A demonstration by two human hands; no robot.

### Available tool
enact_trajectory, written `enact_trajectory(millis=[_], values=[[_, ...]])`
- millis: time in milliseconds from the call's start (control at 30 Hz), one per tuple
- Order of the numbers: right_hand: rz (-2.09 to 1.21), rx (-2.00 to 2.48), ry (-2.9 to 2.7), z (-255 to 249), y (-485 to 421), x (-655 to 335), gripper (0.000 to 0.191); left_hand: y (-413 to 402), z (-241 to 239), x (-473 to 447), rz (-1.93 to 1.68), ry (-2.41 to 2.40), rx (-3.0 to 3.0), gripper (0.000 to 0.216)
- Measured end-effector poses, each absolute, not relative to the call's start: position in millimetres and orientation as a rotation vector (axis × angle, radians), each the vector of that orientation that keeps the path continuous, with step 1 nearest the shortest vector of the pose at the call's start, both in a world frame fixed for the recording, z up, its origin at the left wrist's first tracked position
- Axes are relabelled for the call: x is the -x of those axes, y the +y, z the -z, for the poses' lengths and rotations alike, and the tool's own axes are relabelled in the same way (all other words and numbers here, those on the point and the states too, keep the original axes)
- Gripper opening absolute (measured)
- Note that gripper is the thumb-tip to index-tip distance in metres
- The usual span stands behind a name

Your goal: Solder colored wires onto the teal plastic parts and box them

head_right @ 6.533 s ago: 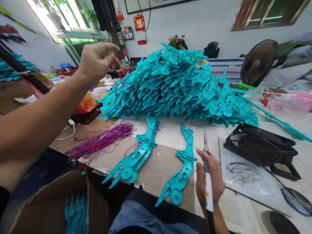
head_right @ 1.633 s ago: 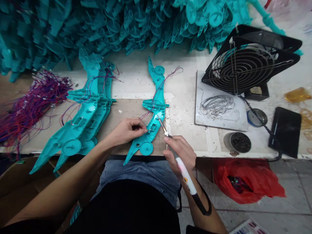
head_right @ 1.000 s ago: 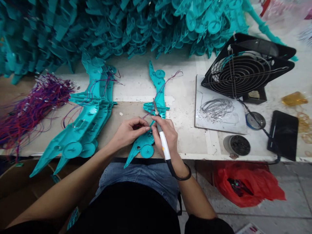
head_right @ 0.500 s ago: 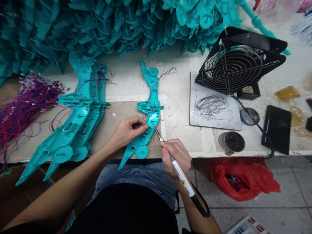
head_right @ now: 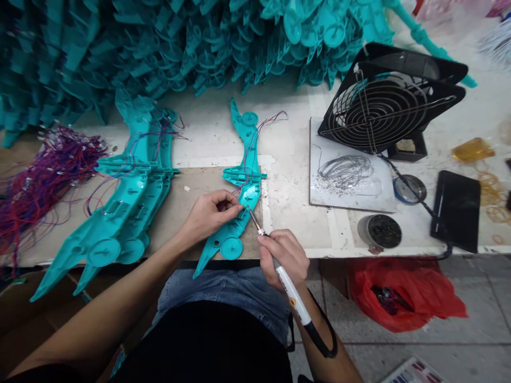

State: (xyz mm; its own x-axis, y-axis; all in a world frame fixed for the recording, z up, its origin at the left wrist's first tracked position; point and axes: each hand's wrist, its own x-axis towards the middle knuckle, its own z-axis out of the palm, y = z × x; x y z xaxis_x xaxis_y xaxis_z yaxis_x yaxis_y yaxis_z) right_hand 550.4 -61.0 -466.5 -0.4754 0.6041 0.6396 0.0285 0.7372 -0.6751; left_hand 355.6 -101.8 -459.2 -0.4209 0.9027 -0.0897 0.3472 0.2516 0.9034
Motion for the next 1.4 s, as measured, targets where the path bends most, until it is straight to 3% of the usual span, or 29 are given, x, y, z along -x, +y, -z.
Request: enact_trajectory(millis=[1400], values=[[-0.749,0.420,-1.970,469.1,-60.2,-551.4,0.038,-100.2,459.6,-355.2,-1.163,1.860,-1.108,0.008]])
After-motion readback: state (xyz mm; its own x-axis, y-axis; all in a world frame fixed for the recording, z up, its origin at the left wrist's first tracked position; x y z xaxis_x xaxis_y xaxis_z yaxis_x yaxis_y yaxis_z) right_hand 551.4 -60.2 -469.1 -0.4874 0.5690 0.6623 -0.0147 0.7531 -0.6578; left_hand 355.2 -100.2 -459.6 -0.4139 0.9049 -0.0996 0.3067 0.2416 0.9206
